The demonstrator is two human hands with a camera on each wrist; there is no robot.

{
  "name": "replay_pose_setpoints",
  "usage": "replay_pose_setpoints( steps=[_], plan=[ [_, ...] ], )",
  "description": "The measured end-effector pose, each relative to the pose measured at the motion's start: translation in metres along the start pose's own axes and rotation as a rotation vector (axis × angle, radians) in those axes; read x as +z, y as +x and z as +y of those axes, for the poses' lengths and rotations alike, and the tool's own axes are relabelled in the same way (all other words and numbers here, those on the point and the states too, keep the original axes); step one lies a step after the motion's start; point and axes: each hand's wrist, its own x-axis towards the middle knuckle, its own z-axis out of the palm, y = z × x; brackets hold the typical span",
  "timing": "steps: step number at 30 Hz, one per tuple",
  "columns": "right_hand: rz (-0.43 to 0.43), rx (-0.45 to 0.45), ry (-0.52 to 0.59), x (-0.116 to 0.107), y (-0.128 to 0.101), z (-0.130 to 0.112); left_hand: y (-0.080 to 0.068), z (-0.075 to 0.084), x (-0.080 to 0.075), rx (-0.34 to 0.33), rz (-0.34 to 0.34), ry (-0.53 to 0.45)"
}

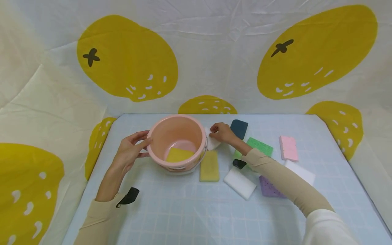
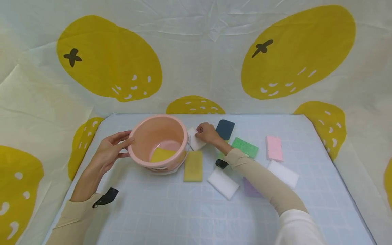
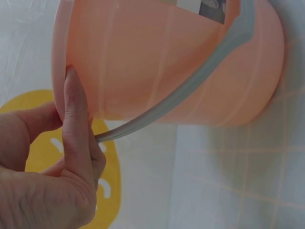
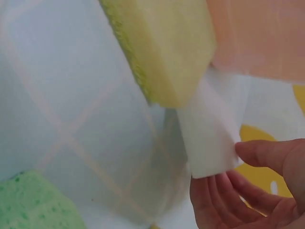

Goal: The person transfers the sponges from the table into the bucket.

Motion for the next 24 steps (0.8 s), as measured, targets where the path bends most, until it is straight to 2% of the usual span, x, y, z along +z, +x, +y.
replay_pose_setpoints(
  steps=[5,17,24],
  plan=[
    [-0.008,0.022,0.013,-0.014,-0.001,-0.001,0.000,0.001,0.000,-0.004,-0.003,-0.002],
    [-0.014,0.107,0.189,-0.043,-0.013,-0.011,-0.001,0.001,0.000,-0.009,-0.002,0.004],
    [-0.005,0.144,0.229,-0.055,-0.015,-0.016,-0.001,0.000,-0.001,0.001,-0.010,-0.008]
  ],
)
